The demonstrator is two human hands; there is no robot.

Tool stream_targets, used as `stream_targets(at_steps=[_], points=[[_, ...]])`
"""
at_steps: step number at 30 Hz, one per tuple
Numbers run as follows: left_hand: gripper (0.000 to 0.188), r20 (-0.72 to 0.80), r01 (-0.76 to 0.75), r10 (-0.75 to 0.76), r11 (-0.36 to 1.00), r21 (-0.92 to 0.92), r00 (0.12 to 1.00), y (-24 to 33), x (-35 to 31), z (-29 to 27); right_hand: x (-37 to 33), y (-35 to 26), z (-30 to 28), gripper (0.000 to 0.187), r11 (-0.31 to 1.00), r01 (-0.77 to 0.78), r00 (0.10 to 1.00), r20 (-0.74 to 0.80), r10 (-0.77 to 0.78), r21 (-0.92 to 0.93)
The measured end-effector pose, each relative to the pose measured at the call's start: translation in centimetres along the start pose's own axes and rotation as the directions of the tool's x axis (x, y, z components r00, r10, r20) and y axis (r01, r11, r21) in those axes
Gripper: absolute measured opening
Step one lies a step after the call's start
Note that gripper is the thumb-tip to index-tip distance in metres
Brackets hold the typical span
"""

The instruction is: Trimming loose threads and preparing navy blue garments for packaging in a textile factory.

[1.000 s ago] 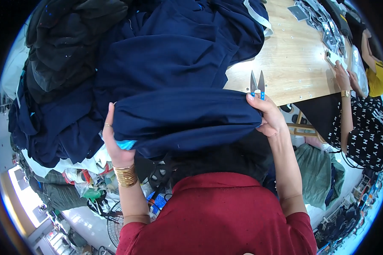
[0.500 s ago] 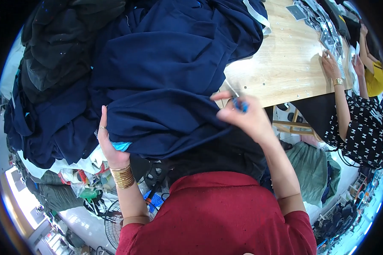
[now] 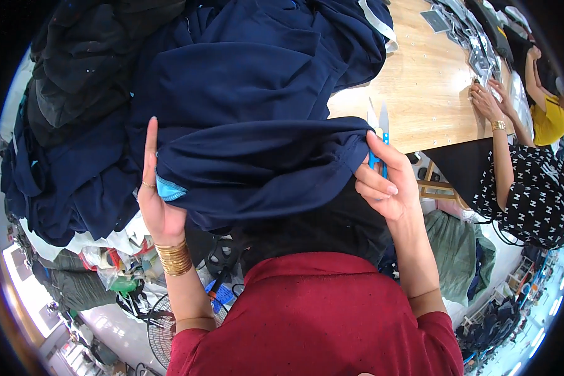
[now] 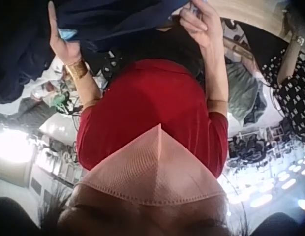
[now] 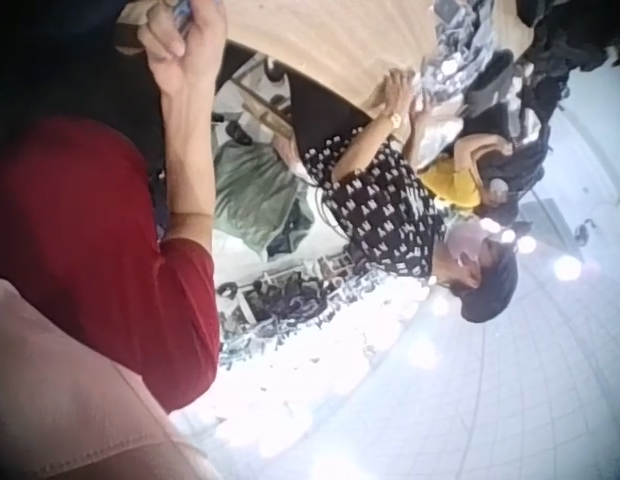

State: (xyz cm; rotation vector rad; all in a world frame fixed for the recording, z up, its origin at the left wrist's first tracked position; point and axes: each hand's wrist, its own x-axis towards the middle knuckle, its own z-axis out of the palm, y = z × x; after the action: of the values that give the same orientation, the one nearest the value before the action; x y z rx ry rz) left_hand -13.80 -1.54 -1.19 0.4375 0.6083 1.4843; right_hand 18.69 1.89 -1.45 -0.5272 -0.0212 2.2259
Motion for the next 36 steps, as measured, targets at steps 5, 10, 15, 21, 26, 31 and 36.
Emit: stream_targets(at_steps=[5, 10, 15, 21, 26, 31, 36], points=[[0.048, -0.023, -0.008, 0.008, 1.000, 0.015, 1.000, -0.3, -0.2, -0.7, 0.0, 0.3, 0.5, 0.021, 0.996, 0.072, 0.997, 0.009, -0.072, -0.045], [0.044, -0.096, -0.012, 0.017, 0.998, 0.061, 0.995, -0.1, -0.4, -0.9, 0.0, 0.5, 1.6, 0.025, 0.992, 0.091, 0.986, -0.133, -0.102, -0.088], [0.042, -0.196, -0.011, 0.013, 1.000, 0.012, 0.981, 0.0, -0.4, -0.6, 0.0, 0.5, 0.9, 0.025, 0.996, 0.061, 0.993, -0.094, -0.067, -0.063], [0.020, -0.027, -0.193, 0.448, 0.438, 0.878, 0.894, -2.2, -1.7, 3.0, 0.4, 1.1, 1.5, 0.027, 0.996, 0.077, 0.983, -0.165, -0.084, -0.050], [0.045, 0.213, 0.372, -0.536, 0.771, 0.516, 0.817, -8.3, -2.1, 6.3, 0.9, 2.7, 2.9, 0.027, 0.998, 0.052, 0.996, -0.070, -0.049, 0.041], [0.036, 0.076, 0.197, -0.201, 0.979, 0.053, 0.977, -10.1, -1.0, 7.5, 0.4, 3.4, 3.2, 0.028, 0.991, 0.137, 0.985, -0.110, -0.135, 0.009], [0.024, -0.133, 0.106, -0.088, 0.985, 0.138, 0.987, -9.8, -0.7, 9.0, -0.3, 3.9, 4.2, 0.018, 0.932, 0.223, 0.906, -0.293, -0.307, -0.287]])
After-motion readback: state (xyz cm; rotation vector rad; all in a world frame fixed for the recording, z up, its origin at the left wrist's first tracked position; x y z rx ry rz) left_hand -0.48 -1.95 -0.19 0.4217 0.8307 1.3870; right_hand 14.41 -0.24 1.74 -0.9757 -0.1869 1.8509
